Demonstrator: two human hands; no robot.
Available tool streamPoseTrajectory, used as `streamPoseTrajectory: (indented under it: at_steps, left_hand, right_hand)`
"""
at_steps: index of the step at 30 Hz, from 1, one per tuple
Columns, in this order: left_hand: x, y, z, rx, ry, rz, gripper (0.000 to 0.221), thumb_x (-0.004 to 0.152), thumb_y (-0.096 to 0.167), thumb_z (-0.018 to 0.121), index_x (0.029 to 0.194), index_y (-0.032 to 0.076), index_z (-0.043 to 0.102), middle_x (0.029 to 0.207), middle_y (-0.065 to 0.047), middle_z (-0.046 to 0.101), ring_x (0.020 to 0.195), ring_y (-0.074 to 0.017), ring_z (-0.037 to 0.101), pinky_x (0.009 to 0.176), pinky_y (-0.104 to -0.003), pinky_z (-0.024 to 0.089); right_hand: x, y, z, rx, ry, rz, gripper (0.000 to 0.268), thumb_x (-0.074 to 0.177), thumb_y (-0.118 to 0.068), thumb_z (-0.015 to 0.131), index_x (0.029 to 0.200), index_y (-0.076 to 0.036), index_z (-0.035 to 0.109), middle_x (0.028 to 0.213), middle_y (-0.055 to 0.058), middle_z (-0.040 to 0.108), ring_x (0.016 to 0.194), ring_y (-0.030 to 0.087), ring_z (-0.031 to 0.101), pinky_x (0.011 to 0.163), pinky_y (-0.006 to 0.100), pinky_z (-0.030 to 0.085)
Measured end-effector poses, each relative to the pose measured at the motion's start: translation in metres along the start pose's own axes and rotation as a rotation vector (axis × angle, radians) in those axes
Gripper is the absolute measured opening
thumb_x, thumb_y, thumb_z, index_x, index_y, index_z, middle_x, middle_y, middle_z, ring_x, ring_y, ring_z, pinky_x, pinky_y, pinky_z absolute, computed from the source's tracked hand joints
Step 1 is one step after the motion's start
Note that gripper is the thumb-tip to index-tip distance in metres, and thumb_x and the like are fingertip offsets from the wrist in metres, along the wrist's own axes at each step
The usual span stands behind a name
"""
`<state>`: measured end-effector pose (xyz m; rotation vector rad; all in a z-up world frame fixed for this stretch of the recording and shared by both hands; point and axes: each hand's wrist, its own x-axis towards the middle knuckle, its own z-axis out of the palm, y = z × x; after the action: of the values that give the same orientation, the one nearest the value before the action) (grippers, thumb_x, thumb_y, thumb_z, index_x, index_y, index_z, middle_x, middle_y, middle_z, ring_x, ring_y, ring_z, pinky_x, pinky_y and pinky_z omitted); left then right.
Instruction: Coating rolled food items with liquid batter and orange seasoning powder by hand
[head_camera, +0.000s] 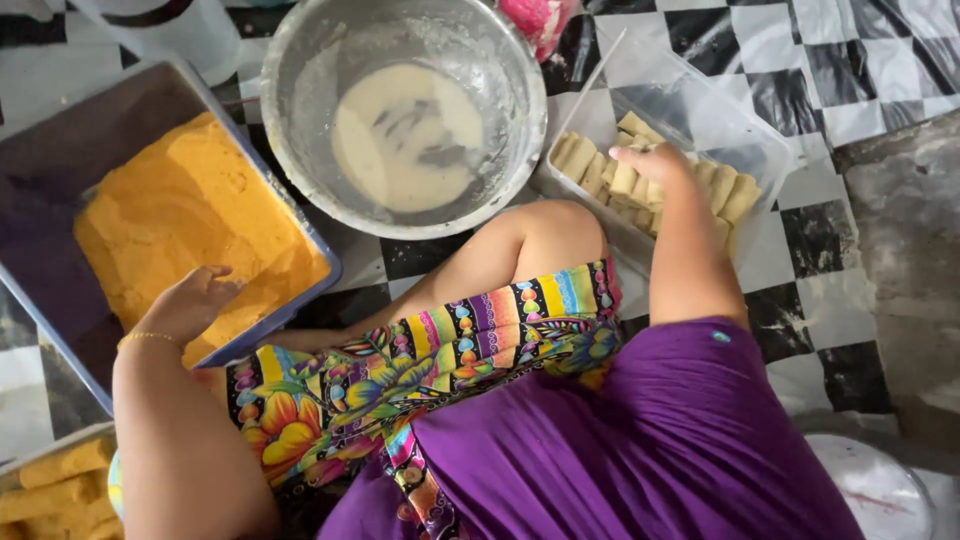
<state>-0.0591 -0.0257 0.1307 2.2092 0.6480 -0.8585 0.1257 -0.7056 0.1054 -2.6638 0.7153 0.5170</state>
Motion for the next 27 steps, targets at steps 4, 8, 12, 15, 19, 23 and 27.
streamPoseTrajectory:
  at_steps: [4, 8, 12, 15, 19, 23, 27]
  left_hand:
    - [-0.011, 0.007, -0.004, -0.017, -0.004, 0.003, 0.057, 0.102, 0.035, 0.055, 0.151, 0.007, 0.049, 0.147, -0.017, 0.058, 0.137, -0.0329, 0.053, 0.113, -0.048, 0.041]
    - [-0.005, 0.007, -0.005, -0.02, 0.015, 0.041, 0.058, 0.1, 0.035, 0.056, 0.149, 0.004, 0.051, 0.143, -0.019, 0.061, 0.134, -0.0335, 0.055, 0.11, -0.046, 0.042]
    - [0.015, -0.009, 0.001, -0.042, 0.028, 0.075, 0.058, 0.1, 0.035, 0.059, 0.148, 0.003, 0.055, 0.122, -0.016, 0.07, 0.115, -0.0285, 0.063, 0.097, -0.039, 0.047]
    - [0.014, -0.008, 0.0, -0.091, 0.014, 0.087, 0.057, 0.1, 0.034, 0.06, 0.147, 0.0, 0.055, 0.11, -0.015, 0.07, 0.104, -0.0268, 0.062, 0.092, -0.038, 0.046]
    - [-0.008, 0.016, -0.008, -0.004, -0.001, -0.022, 0.058, 0.1, 0.038, 0.057, 0.15, 0.009, 0.051, 0.143, -0.016, 0.061, 0.132, -0.0321, 0.056, 0.109, -0.046, 0.043]
    - [-0.001, 0.011, -0.008, -0.059, 0.004, 0.029, 0.058, 0.099, 0.036, 0.059, 0.148, 0.005, 0.052, 0.137, -0.017, 0.064, 0.128, -0.0309, 0.058, 0.106, -0.043, 0.044]
    - [0.022, -0.004, -0.001, -0.054, 0.022, 0.064, 0.056, 0.099, 0.036, 0.059, 0.145, 0.004, 0.055, 0.133, -0.019, 0.064, 0.121, -0.0327, 0.06, 0.101, -0.042, 0.045]
  right_hand:
    - [0.03, -0.003, 0.002, 0.038, -0.137, -0.09, 0.065, 0.082, -0.056, 0.079, 0.117, -0.001, 0.073, 0.109, 0.012, 0.073, 0.093, 0.026, 0.064, 0.09, 0.038, 0.051]
    - [0.055, -0.005, 0.006, -0.016, -0.233, -0.059, 0.072, 0.08, -0.05, 0.081, 0.121, 0.008, 0.069, 0.115, 0.018, 0.071, 0.097, 0.03, 0.065, 0.092, 0.039, 0.051]
    - [0.019, -0.038, -0.006, -0.019, -0.409, 0.025, 0.088, 0.079, -0.056, 0.071, 0.136, 0.009, 0.059, 0.143, 0.026, 0.055, 0.123, 0.04, 0.057, 0.103, 0.05, 0.047]
    - [0.004, -0.049, -0.009, -0.12, -0.418, 0.035, 0.087, 0.083, -0.059, 0.066, 0.14, 0.005, 0.059, 0.146, 0.023, 0.056, 0.126, 0.039, 0.057, 0.108, 0.049, 0.044]
    - [-0.002, -0.038, -0.011, -0.036, -0.413, -0.091, 0.083, 0.082, -0.048, 0.069, 0.148, -0.002, 0.049, 0.15, 0.013, 0.052, 0.137, 0.028, 0.047, 0.115, 0.043, 0.035]
    - [-0.031, -0.015, -0.008, 0.171, -0.167, -0.233, 0.042, 0.085, -0.031, 0.08, 0.111, -0.004, 0.06, 0.098, 0.007, 0.065, 0.08, 0.018, 0.06, 0.069, 0.029, 0.048]
    - [-0.012, 0.012, 0.014, 0.238, -0.05, -0.384, 0.057, 0.083, -0.029, 0.08, 0.124, 0.004, 0.058, 0.111, 0.015, 0.068, 0.095, 0.025, 0.063, 0.085, 0.036, 0.051]
